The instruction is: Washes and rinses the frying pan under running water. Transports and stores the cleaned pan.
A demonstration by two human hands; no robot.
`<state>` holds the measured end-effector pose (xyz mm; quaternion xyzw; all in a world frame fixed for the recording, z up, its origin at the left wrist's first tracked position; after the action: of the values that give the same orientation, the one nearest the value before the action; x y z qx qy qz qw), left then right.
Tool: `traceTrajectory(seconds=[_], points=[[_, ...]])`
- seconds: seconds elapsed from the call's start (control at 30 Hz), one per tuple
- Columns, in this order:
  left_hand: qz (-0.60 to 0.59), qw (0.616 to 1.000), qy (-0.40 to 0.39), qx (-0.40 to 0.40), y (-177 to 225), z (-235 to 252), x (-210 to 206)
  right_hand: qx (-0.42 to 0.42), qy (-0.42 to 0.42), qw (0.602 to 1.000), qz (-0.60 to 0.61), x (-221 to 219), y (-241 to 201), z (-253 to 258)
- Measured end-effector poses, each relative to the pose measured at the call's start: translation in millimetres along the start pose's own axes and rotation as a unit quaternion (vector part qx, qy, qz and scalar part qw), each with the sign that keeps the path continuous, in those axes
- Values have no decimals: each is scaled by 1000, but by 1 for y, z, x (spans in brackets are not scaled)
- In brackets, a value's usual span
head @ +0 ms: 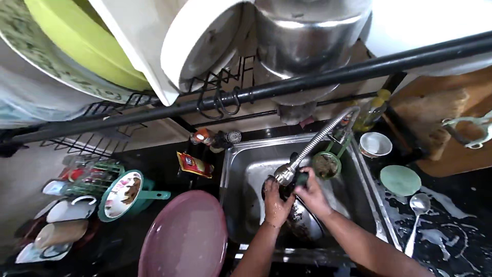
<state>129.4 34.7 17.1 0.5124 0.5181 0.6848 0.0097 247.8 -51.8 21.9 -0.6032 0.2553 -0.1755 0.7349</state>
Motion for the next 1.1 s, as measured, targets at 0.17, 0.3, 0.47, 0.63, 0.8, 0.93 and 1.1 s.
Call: traceTrajectory(seconds=[0.17, 0.3, 0.47, 0.63, 0.8, 0.93, 1.1], points=[[-33, 996, 38, -73, 13, -6, 15, -7, -40, 999, -21, -45, -3, 6], [-119, 991, 63, 14, -6, -21, 16, 0, -31, 993, -111, -84, -28, 17], [-185, 979, 81, -2, -13, -33, 25, -18, -131, 974, -187, -118, -88, 33], [-235, 968, 88, 3, -19, -31, 26, 209, -71, 947, -233, -140, -114, 42], [-161, 983, 77, 49, -17, -29, 29, 202, -129, 949, -207, -142, -99, 38], [-188, 969, 143, 69, -28, -31, 33, 9, -127, 988, -85, -113, -32, 19], [-274, 951, 144, -15, -19, -24, 30, -235, 32, 965, -113, -36, 17, 10]])
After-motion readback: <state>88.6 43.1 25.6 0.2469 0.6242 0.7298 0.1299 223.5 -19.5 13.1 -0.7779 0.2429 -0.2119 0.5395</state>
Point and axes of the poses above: each hand's wrist, its own z-axis towards the middle knuckle, its own x-axis out of the back of the hand, y = z × x, the point moved 7 cm from there along z, towards the middle knuckle, and after that the axes turned 8 degrees about -y, right-handed, at the moved point
